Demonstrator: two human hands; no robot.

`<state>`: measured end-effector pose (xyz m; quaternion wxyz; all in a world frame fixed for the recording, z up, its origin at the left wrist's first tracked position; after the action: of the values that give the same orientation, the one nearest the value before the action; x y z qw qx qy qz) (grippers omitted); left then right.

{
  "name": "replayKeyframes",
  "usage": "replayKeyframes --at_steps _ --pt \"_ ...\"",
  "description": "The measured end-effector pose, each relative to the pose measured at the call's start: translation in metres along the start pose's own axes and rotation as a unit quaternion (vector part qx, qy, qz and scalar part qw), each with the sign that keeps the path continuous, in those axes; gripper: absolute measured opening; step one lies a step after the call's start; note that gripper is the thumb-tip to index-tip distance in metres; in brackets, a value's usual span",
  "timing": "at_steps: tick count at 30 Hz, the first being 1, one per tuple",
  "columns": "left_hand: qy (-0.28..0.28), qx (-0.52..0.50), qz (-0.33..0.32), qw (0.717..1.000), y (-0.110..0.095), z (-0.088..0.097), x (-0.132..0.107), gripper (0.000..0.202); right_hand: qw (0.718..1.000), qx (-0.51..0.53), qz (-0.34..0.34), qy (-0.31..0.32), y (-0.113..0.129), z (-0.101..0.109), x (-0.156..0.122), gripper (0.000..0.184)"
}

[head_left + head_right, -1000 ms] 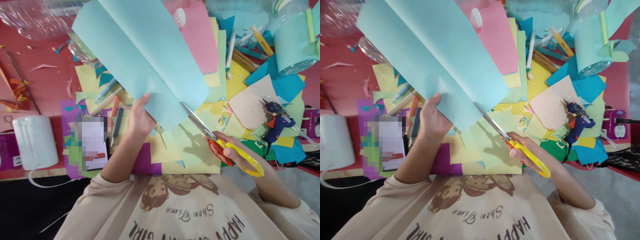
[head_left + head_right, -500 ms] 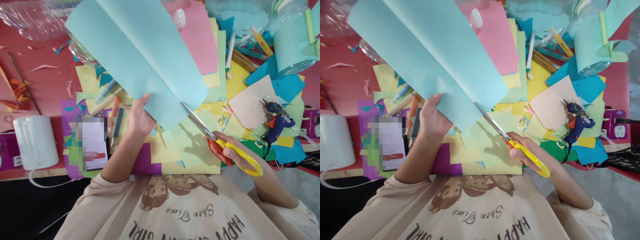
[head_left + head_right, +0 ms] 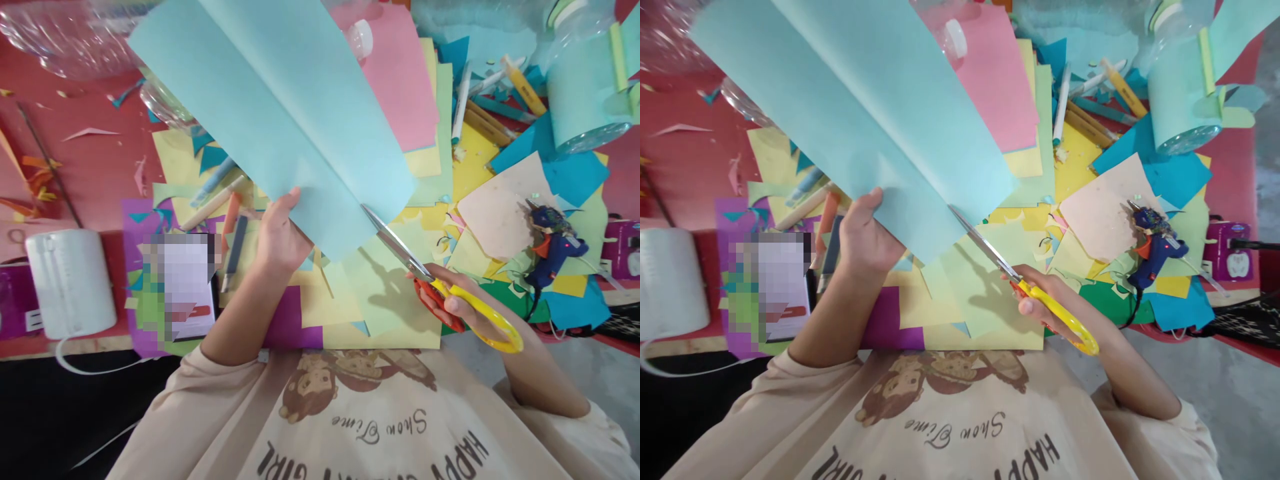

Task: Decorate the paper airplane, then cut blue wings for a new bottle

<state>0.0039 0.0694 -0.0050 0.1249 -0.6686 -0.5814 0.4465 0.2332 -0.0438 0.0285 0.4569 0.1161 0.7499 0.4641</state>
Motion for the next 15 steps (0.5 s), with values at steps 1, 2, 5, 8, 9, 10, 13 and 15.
replayKeyframes --at_steps 1,2,5,8,9,10,13,15 --pt "0.003 -0.003 0.001 1.0 0.0 -0.0007 0.0 0.014 1.0 0.002 -0.003 0.001 -0.0012 -0.0006 0.0 0.067" --pt "0.004 -0.007 0.001 1.0 -0.0001 -0.0013 -0.0001 0.015 1.0 0.004 -0.007 -0.002 -0.0026 -0.0006 0.0 0.068" --pt "0.005 -0.027 0.003 1.0 -0.0004 -0.0032 -0.0008 0.016 1.0 0.016 -0.013 -0.014 -0.0065 0.0002 0.0004 0.072" --pt "0.008 -0.044 0.004 0.999 -0.001 -0.0052 -0.0015 0.017 1.0 0.003 0.0 -0.017 -0.0047 0.0 0.0016 0.071" --pt "0.008 -0.046 0.004 0.999 -0.0011 -0.0059 -0.0017 0.017 1.0 -0.011 0.003 -0.022 -0.0034 0.0007 0.0019 0.069" --pt "0.008 -0.046 0.003 0.999 -0.0015 -0.0063 -0.0019 0.017 0.999 -0.025 0.001 -0.028 -0.0027 0.0017 0.0021 0.067" --pt "0.004 -0.032 0.001 0.999 -0.0025 -0.0067 -0.0025 0.017 0.999 -0.021 -0.008 -0.044 -0.0027 0.0032 0.0026 0.066" --pt "0.005 -0.016 -0.004 1.0 -0.0039 -0.007 -0.0028 0.017 0.999 0.006 -0.019 -0.05 -0.0057 0.0025 0.003 0.067"
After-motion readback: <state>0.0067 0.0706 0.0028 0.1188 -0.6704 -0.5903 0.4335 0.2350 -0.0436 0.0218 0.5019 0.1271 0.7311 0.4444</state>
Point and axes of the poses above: each hand's wrist, its own x-axis towards the middle knuckle, its own z-axis out of the back of the hand, y = z × x, the point moved 10 cm from there along x, towards the middle knuckle, and after that the axes turned 4 degrees about y, right-handed, at the moved point
